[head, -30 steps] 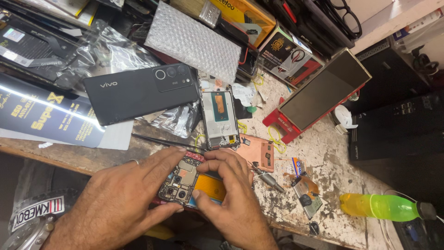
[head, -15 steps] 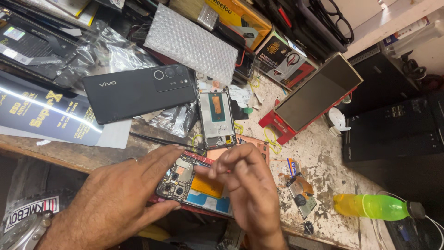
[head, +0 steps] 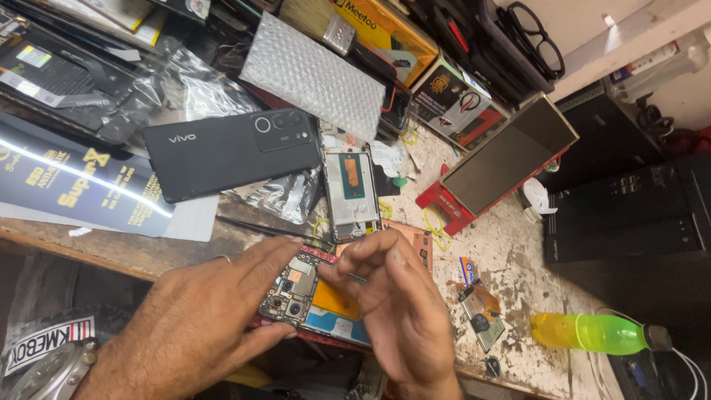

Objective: The person navigates the smartphone's fingerprint settings, then disassembles the device by removing the back cover and internal components. They use a screwdriver and a plastic pry tool to detach the battery and camera module, placing parts on the workbench.

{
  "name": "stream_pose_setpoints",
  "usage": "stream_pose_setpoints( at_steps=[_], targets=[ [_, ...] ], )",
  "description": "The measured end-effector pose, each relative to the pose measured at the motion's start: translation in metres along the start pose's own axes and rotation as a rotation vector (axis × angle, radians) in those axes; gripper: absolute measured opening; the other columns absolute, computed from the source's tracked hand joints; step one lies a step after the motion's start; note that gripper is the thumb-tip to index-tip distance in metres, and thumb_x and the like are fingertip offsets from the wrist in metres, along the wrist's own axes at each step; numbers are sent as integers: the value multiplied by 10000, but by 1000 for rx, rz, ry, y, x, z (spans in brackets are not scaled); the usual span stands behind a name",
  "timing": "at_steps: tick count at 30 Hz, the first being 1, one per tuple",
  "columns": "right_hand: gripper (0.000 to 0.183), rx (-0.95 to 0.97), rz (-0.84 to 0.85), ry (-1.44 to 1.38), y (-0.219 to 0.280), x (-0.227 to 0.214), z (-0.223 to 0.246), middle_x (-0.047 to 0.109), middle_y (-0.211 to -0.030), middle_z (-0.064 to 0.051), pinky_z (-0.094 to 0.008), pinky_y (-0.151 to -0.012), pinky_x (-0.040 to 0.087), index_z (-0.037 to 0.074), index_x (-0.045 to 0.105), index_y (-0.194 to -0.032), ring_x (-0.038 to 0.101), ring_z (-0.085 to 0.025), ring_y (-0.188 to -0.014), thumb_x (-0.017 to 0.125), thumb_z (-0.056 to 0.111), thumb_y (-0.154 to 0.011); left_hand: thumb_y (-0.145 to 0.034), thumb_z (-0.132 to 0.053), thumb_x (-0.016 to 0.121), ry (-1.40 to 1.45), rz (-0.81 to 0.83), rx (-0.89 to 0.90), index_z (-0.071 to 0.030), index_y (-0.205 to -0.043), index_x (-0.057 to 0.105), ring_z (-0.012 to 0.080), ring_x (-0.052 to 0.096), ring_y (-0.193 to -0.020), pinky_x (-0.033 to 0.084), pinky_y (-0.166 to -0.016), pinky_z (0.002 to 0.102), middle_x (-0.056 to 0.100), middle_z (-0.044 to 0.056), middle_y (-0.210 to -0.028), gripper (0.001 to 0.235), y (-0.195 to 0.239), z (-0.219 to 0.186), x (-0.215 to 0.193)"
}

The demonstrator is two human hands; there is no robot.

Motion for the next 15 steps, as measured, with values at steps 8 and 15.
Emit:
stream_pose_setpoints(
  at_steps=[8, 15],
  targets=[
    [334, 15, 49, -207, 1, 6, -1, 619, -1034, -125, -618, -1198, 370, 3, 560, -1146, 606, -251, -1084, 429, 307, -1110, -764, -421, 813, 35, -118, 94, -7, -1497, 390, 341, 670, -1068, 560, -812, 445, 539, 185, -1473, 941, 2, -6, -9],
    [179, 8, -118, 185, 6, -26, -9, 635, -984, -124, -524, -967, 514, -11, 596, -1139, 634, -220, -901, 538, 127, -1043, -772, -450, 804, 39, -58, 12, -36, -1505, 396, 343, 698, -954, 570, -757, 451, 546, 174, -1463, 935, 2, -1, -8]
  ],
)
Point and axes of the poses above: each hand's wrist, its own y-axis away from the middle knuckle, its own x-axis out of the palm, z = x × y, the point moved 10 cm from there along -y, towards the middle knuckle
